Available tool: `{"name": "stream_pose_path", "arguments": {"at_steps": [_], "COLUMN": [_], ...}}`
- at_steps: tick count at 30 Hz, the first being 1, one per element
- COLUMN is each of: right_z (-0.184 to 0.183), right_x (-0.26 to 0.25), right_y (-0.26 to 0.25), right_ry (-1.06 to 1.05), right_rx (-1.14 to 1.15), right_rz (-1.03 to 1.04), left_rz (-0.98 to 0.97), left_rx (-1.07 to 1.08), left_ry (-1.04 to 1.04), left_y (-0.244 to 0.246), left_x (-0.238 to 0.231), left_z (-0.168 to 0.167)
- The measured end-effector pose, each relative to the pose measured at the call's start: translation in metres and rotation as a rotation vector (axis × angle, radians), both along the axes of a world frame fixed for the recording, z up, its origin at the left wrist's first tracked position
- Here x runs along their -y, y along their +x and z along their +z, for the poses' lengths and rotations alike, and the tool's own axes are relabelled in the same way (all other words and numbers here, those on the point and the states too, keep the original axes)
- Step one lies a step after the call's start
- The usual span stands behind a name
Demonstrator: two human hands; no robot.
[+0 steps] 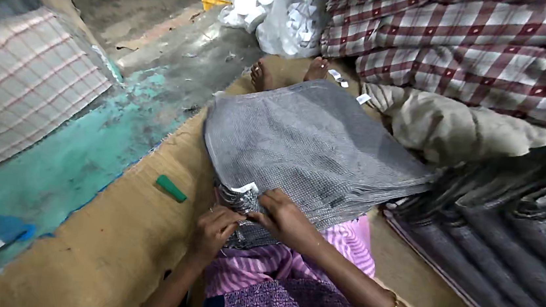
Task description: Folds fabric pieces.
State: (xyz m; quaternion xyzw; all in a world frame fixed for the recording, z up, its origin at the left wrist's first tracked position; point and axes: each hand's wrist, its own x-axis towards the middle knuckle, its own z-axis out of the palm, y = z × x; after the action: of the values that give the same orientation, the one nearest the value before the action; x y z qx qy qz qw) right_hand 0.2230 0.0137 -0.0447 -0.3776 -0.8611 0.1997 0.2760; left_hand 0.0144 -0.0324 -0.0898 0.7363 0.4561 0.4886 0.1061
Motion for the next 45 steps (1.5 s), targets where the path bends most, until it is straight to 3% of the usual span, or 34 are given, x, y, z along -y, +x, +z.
{"name": "stream_pose_path", "arguments": {"at_steps": [3,9,11,13,16,18,21,23,28,33,36,41,43,45], "right_z": [-0.007,-0.006,0.016,0.061,0.109,0.095,0.020,-0.004,0.004,0.018,0.076,0.233,0.257,0.253], "right_x": [0.007,0.007,-0.002,-0.020,-0.038,-0.030,0.000,0.007,0.002,-0.012,-0.032,-0.058,-0.069,-0.088], "right_y": [-0.001,0.004,0.006,0.012,0.025,0.022,0.005,-0.002,-0.005,0.006,0.013,0.069,0.084,0.078], "right_ry": [0.063,0.156,0.052,-0.029,0.121,0.130,-0.019,-0.014,-0.021,-0.020,0.071,0.446,0.724,0.922], "right_rx": [0.024,0.113,0.022,-0.116,-0.240,-0.163,0.066,0.084,0.038,0.047,0.048,0.087,-0.035,-0.115], "right_rz": [-0.012,0.043,0.021,-0.085,-0.256,-0.199,-0.081,-0.095,-0.185,-0.062,-0.053,-0.070,-0.189,-0.368], "left_rz": [0.108,0.191,0.198,0.094,-0.121,-0.171,-0.171,-0.125,0.079,0.178,0.203,0.256,0.311,0.377], "left_rx": [0.159,0.183,0.105,-0.069,-0.356,-0.447,-0.440,-0.384,-0.240,-0.053,0.064,0.143,0.175,0.176], "left_ry": [-0.084,-0.081,-0.073,-0.113,-0.086,-0.052,-0.022,-0.012,0.043,0.086,0.138,0.044,-0.008,0.006], "left_y": [0.010,0.021,0.020,0.010,-0.009,-0.015,-0.014,-0.010,0.013,0.033,0.037,-0.002,-0.016,-0.025], "left_x": [0.010,0.008,0.011,0.015,0.016,0.016,0.010,0.004,-0.006,-0.020,-0.028,-0.025,-0.025,-0.027], "left_z": [0.000,0.012,0.018,0.025,0.016,0.013,0.017,0.016,0.023,0.030,0.048,0.052,0.050,0.060]}}
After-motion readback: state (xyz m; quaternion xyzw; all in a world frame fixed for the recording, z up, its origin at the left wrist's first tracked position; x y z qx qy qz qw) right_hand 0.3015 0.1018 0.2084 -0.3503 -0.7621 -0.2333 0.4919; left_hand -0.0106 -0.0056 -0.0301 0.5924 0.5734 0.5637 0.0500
